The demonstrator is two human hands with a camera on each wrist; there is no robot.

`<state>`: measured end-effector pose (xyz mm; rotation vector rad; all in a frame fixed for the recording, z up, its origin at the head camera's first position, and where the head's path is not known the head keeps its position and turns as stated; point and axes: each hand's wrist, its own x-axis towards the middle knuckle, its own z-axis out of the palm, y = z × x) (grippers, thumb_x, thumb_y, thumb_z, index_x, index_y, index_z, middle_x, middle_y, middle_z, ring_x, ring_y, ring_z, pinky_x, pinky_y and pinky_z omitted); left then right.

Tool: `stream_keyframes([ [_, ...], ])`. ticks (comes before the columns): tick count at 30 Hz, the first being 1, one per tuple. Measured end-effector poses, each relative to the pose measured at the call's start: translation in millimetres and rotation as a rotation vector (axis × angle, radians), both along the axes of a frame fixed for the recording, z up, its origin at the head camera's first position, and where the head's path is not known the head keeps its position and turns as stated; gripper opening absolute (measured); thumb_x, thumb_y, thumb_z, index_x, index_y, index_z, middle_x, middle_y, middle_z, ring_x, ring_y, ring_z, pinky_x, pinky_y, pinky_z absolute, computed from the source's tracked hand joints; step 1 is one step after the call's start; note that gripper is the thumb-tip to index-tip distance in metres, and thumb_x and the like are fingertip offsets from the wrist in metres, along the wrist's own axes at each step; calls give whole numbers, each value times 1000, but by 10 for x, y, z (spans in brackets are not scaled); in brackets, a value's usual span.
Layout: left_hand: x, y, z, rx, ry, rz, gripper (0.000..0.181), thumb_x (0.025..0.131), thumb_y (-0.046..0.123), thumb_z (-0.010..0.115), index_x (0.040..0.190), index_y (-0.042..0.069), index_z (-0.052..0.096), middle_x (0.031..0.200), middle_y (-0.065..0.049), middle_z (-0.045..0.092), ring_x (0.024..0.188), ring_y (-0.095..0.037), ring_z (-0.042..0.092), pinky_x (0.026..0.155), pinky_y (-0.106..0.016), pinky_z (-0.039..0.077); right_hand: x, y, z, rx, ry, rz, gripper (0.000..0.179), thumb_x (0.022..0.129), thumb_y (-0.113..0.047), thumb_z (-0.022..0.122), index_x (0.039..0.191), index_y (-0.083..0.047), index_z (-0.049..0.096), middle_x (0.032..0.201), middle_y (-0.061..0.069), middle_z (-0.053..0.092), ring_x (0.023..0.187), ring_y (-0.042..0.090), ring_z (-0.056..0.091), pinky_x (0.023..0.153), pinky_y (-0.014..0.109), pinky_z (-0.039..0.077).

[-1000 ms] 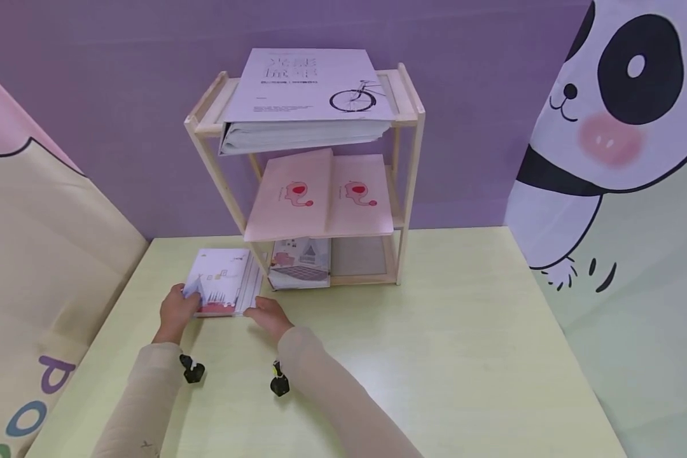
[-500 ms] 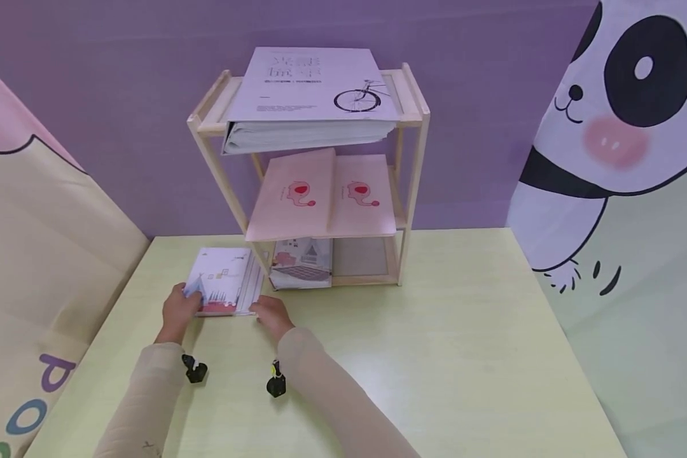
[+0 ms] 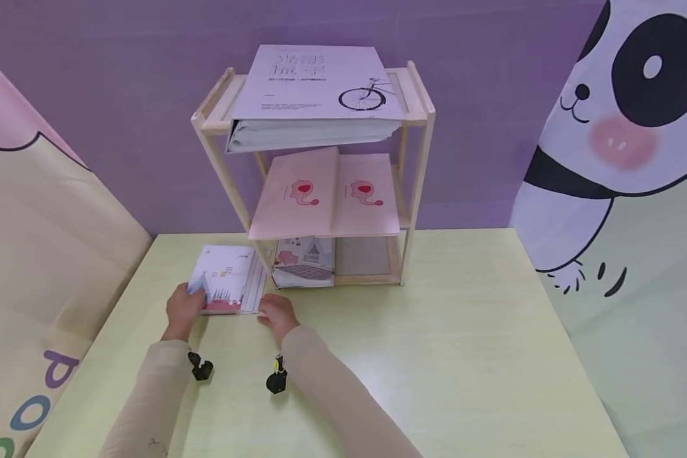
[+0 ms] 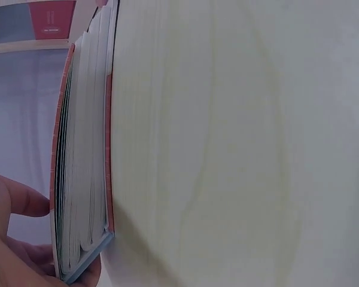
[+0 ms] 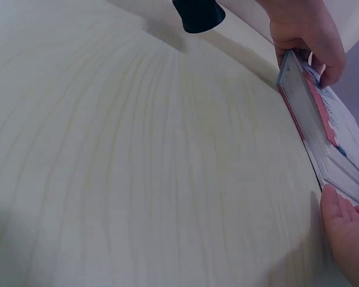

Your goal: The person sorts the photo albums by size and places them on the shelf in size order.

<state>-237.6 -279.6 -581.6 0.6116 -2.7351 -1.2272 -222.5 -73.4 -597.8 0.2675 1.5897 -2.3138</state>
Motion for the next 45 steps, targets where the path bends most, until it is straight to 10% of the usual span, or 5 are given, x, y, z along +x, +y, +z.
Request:
stream_keyframes([
  [5,15,40,19,4,0,24,57,92,21,37,133,-19,38,130,-37,47,118,-46,46,101,-55,36,-481,-112,-821,-68,2,-30,35,84,11,62,119,7,57,106,17,64,93,24,66,74,31,55],
  [14,55,80,29,23,-5,45,57,89,17,37,133,-19,37,129,-37,47,114,-45,47,100,-56,36,-91,24,-72,-15,-51,-27,44,89,16,54,132,14,47,120,25,60,112,31,60,92,35,49],
  [24,127,121,14,8,29,39,57,87,15,37,132,-19,39,126,-36,49,111,-45,48,97,-56,37,-830,-191,-1384,31,100,-5,17,86,6,67,103,7,67,90,17,67,81,22,67,72,31,56],
  [34,274,132,65,-7,30,16,53,90,15,38,130,-19,40,123,-35,50,111,-46,48,96,-56,37,-638,-109,-1266,116,192,25,11,87,1,67,96,3,72,87,12,70,77,18,68,67,27,56],
  [45,434,139,131,11,27,-27,52,93,16,38,128,-22,39,121,-37,48,111,-48,46,97,-57,35,89,144,25,148,107,25,17,87,11,61,101,21,63,92,26,69,80,24,68,78,36,56],
])
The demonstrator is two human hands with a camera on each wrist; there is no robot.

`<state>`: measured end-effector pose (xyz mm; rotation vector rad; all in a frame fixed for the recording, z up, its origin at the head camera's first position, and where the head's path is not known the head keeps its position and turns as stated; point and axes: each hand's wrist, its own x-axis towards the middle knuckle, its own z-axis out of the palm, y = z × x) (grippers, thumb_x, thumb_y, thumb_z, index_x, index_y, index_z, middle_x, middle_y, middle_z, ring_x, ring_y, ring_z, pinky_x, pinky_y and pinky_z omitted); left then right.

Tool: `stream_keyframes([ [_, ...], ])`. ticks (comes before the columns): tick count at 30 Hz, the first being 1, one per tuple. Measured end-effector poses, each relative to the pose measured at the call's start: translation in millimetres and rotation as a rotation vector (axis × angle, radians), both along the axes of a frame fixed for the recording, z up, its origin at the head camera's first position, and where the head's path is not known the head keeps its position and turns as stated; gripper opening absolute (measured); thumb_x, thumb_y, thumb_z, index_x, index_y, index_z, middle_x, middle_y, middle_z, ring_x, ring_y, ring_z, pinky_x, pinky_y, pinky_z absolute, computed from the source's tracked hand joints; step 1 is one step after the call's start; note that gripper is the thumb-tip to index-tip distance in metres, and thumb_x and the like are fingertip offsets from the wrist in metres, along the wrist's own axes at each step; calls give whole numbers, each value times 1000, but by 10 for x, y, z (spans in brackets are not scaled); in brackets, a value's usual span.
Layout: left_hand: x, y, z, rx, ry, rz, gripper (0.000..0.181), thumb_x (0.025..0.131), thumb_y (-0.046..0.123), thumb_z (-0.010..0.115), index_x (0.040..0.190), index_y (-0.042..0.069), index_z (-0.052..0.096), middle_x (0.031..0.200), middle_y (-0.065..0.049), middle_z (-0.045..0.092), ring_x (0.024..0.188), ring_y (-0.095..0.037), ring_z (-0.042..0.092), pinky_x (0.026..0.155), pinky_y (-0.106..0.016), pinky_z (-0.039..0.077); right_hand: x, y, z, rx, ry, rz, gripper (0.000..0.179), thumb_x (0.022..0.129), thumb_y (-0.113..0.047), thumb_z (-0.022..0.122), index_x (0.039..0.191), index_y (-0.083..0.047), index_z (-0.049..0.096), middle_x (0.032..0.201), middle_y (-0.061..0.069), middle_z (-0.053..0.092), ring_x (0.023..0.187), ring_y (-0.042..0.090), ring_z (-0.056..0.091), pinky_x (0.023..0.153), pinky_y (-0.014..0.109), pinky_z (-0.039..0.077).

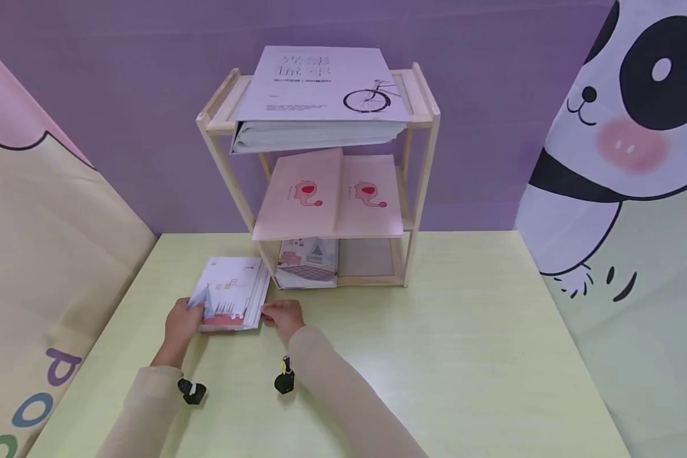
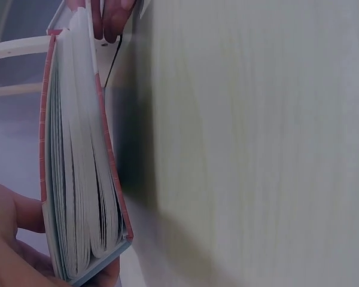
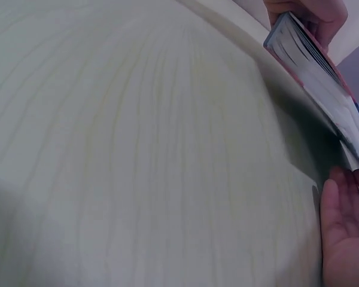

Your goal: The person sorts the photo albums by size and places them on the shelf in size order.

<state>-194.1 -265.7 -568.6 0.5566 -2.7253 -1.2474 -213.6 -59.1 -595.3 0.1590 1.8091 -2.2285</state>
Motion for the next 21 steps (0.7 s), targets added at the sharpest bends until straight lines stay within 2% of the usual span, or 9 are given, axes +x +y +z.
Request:
stream_keyframes([
  [4,42,10,10,2,0,-11,52,93,17,38,127,-22,39,121,-37,49,110,-47,47,96,-56,35,37,33,48,-21,-20,14,18,86,12,62,101,22,63,90,26,69,73,19,65,78,38,56],
  [11,121,31,17,4,37,1,47,92,14,40,122,-22,43,106,-34,54,98,-44,50,83,-52,39,7,12,-93,-4,-33,-1,11,83,12,66,93,15,67,81,15,69,69,17,66,70,33,57],
  [17,174,35,26,31,31,8,47,93,14,40,125,-21,40,118,-37,51,106,-46,48,91,-55,36,27,-41,-158,4,-35,-37,9,83,11,65,92,13,66,77,12,66,66,15,64,67,33,58],
  [21,225,7,61,47,10,-1,49,94,15,40,128,-20,38,124,-38,48,111,-47,45,96,-56,34,54,-64,-174,37,-7,3,10,82,13,65,92,11,65,78,10,64,66,14,63,68,32,57],
])
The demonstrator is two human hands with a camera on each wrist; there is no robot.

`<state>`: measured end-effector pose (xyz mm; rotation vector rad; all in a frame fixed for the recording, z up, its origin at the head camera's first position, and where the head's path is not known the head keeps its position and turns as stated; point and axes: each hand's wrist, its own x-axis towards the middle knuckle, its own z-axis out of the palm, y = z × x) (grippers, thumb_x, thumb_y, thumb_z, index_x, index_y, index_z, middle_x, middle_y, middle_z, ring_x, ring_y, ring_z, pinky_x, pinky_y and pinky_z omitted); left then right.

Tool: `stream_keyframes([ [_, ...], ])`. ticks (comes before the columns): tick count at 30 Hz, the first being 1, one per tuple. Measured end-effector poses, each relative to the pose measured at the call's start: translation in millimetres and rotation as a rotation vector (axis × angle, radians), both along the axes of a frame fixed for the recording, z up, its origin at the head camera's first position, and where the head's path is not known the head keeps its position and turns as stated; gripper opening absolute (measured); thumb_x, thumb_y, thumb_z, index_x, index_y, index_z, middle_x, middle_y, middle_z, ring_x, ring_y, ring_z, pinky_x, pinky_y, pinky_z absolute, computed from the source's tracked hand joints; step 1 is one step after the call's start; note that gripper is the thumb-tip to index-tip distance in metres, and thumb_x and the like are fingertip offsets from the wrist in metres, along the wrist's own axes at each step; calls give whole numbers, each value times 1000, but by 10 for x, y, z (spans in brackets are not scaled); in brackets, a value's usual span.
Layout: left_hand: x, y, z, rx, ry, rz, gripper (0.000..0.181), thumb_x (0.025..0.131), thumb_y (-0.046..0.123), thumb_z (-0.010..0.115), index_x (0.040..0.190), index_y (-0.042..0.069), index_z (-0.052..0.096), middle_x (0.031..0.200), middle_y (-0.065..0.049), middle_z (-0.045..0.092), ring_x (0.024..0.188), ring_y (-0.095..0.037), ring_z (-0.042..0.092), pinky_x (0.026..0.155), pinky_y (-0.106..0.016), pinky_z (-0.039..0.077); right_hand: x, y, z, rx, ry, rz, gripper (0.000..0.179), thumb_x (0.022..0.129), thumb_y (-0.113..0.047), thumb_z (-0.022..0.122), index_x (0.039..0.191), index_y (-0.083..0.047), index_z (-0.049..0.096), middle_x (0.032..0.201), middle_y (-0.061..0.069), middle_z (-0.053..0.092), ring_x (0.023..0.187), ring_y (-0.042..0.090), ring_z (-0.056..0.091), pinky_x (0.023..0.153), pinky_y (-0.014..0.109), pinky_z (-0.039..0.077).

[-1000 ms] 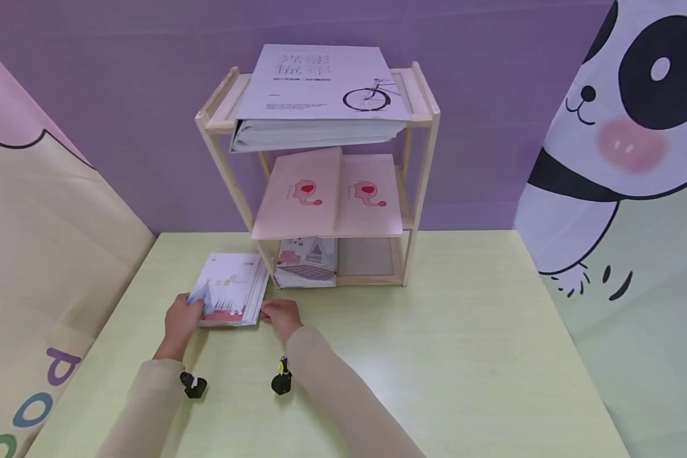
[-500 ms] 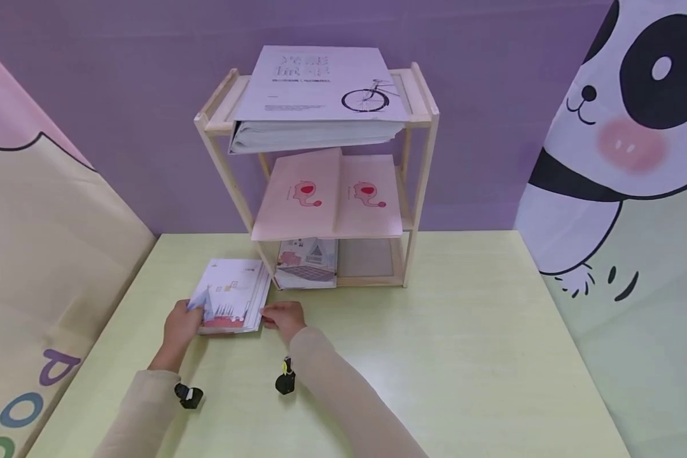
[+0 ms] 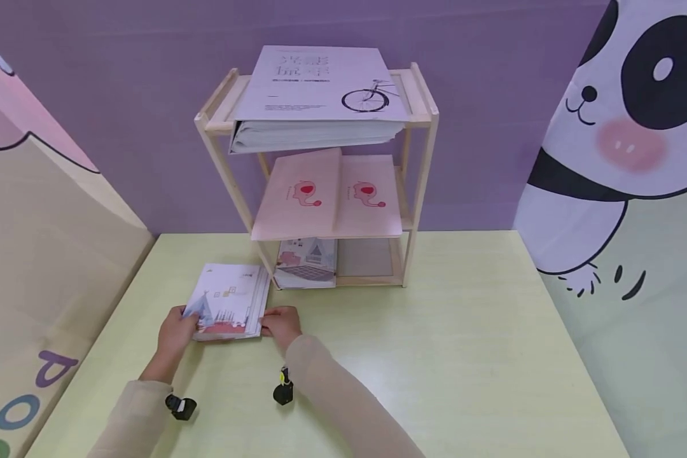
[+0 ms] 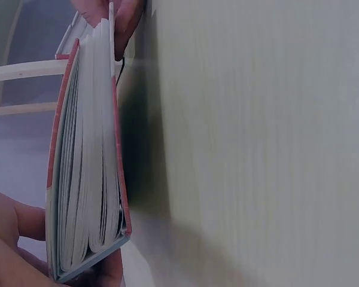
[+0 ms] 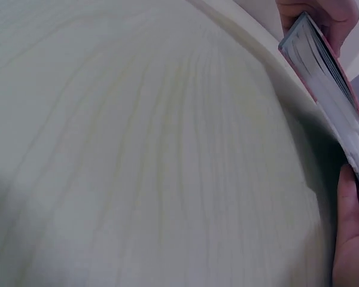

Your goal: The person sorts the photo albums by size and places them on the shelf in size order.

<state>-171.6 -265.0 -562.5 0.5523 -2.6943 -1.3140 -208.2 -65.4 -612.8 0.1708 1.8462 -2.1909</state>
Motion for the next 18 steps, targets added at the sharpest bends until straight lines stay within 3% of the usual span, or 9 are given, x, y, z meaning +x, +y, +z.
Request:
stream_keyframes([
  [7,83,-18,51,52,-11,-6,47,94,13,42,127,-20,39,124,-37,47,111,-44,43,97,-53,34,84,1,44,44,44,89,14,82,17,61,94,11,60,79,9,60,65,12,56,66,29,56],
  [13,149,-52,88,23,6,-34,45,92,11,47,124,-20,43,123,-38,48,114,-46,44,99,-54,33,147,16,42,87,60,141,17,83,17,61,95,6,56,79,4,55,68,11,52,66,27,55],
  [18,206,-87,101,25,19,-56,44,92,10,49,123,-20,43,120,-37,49,111,-45,44,97,-52,33,222,21,62,58,59,148,20,82,19,61,92,4,54,77,5,55,67,13,53,65,28,55],
])
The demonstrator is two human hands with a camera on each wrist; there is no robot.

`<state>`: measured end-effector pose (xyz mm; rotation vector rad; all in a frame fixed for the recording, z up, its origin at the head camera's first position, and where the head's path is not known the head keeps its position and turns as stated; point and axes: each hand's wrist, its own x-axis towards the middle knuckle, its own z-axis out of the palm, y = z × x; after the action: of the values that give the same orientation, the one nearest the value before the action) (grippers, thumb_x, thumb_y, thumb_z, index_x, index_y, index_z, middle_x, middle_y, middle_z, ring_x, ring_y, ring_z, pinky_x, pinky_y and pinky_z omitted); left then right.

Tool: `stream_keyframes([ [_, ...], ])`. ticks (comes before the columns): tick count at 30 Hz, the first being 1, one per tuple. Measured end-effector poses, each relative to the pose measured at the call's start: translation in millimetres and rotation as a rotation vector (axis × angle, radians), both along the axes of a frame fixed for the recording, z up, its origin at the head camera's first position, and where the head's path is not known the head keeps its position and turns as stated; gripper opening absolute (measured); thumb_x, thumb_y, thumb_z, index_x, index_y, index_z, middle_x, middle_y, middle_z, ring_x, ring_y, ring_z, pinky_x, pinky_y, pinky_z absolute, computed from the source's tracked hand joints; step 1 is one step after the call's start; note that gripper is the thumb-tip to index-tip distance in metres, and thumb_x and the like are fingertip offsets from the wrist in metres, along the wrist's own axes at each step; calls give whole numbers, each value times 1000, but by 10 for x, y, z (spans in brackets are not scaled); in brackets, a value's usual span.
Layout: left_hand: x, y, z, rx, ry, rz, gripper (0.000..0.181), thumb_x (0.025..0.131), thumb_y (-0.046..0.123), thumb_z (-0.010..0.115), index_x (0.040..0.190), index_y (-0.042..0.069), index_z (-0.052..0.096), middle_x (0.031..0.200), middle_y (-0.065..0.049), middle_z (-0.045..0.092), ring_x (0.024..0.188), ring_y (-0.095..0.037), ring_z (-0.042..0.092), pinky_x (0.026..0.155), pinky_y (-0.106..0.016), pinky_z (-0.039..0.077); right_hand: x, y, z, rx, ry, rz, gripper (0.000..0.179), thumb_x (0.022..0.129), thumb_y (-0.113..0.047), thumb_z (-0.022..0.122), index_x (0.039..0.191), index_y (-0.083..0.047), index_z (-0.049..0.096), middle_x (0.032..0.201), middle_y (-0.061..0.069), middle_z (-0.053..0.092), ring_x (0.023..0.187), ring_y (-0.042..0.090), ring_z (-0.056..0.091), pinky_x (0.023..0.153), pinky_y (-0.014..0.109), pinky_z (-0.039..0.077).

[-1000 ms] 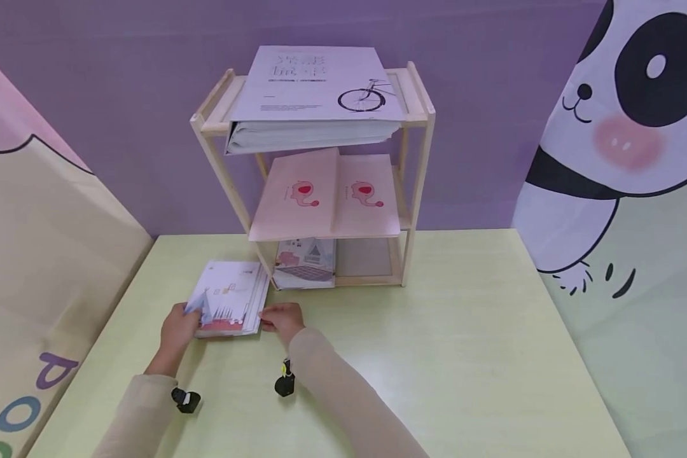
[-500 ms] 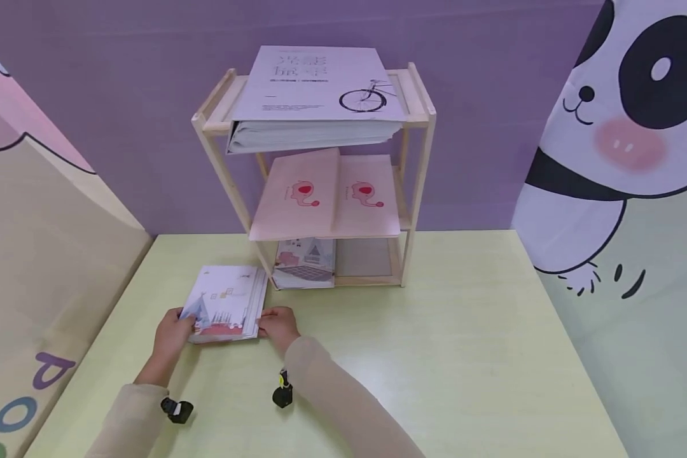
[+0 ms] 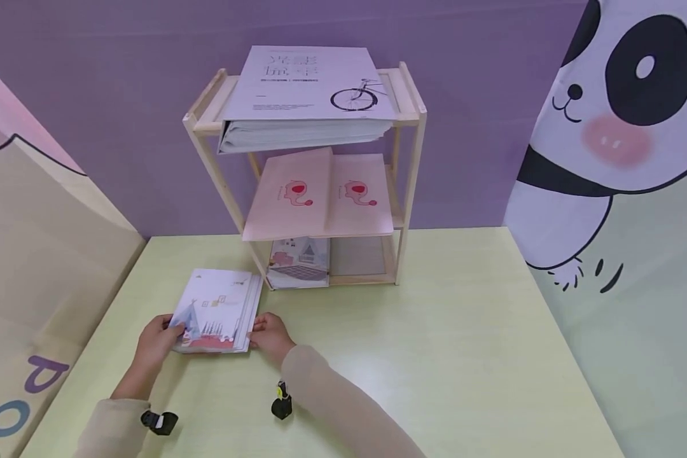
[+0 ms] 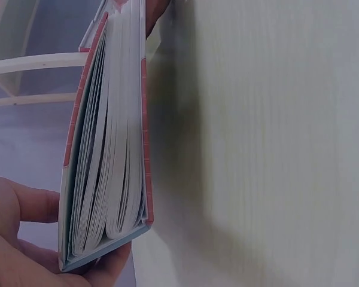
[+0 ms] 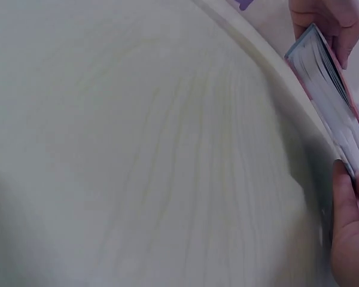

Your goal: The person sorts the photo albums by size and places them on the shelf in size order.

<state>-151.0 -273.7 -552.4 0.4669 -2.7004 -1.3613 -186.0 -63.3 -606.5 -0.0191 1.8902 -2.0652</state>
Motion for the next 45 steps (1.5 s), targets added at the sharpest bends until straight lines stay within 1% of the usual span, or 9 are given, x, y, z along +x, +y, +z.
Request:
stream_keyframes([
  [5,67,-26,17,20,-15,-10,45,93,10,49,125,-20,42,122,-38,47,112,-45,44,96,-52,34,100,7,50,-51,-18,8,21,80,20,61,90,4,53,76,5,54,66,14,54,66,30,56],
  [12,144,-17,63,13,-39,-44,45,94,11,51,126,-20,42,120,-38,48,108,-45,47,90,-49,38,180,77,48,-104,-29,31,22,81,20,60,92,3,52,78,5,54,67,14,55,66,29,56],
  [18,216,-34,125,3,-75,-72,47,95,13,52,126,-19,41,120,-38,48,105,-43,49,82,-42,42,257,124,115,-121,-54,54,22,81,20,61,89,1,52,77,5,56,66,13,56,64,27,55],
  [25,280,-54,166,6,-91,-110,44,93,10,54,123,-20,43,114,-36,51,98,-39,52,71,-30,44,350,186,137,-148,-59,92,23,81,21,59,88,1,50,78,8,57,66,15,58,69,33,57],
  [31,300,15,180,42,-101,-149,41,92,9,57,120,-19,45,109,-33,54,90,-32,55,67,-25,45,361,314,81,-156,-43,91,23,81,21,60,88,2,51,76,7,57,66,15,59,66,32,57],
  [37,341,109,170,104,-110,-136,41,91,8,60,120,-18,46,106,-28,57,80,-15,54,65,-23,45,390,457,42,-139,-16,104,20,82,19,61,91,3,52,78,7,59,67,15,60,68,33,57],
  [39,363,148,156,126,-107,-132,41,91,7,61,120,-17,46,106,-27,57,78,-12,54,65,-22,45,402,504,26,-137,-11,102,20,82,18,61,92,3,53,79,9,60,68,15,61,70,34,57],
  [41,386,196,138,140,-97,-128,40,91,7,61,120,-17,47,106,-27,58,78,-11,54,64,-22,46,416,563,20,-140,-5,103,20,82,17,62,92,3,53,80,12,61,69,16,61,70,35,57],
  [45,421,315,123,159,-83,-120,38,91,6,60,119,-16,48,108,-28,57,80,-14,55,65,-22,46,453,686,21,-139,6,98,19,82,16,62,93,3,53,80,9,61,70,16,62,71,36,57],
])
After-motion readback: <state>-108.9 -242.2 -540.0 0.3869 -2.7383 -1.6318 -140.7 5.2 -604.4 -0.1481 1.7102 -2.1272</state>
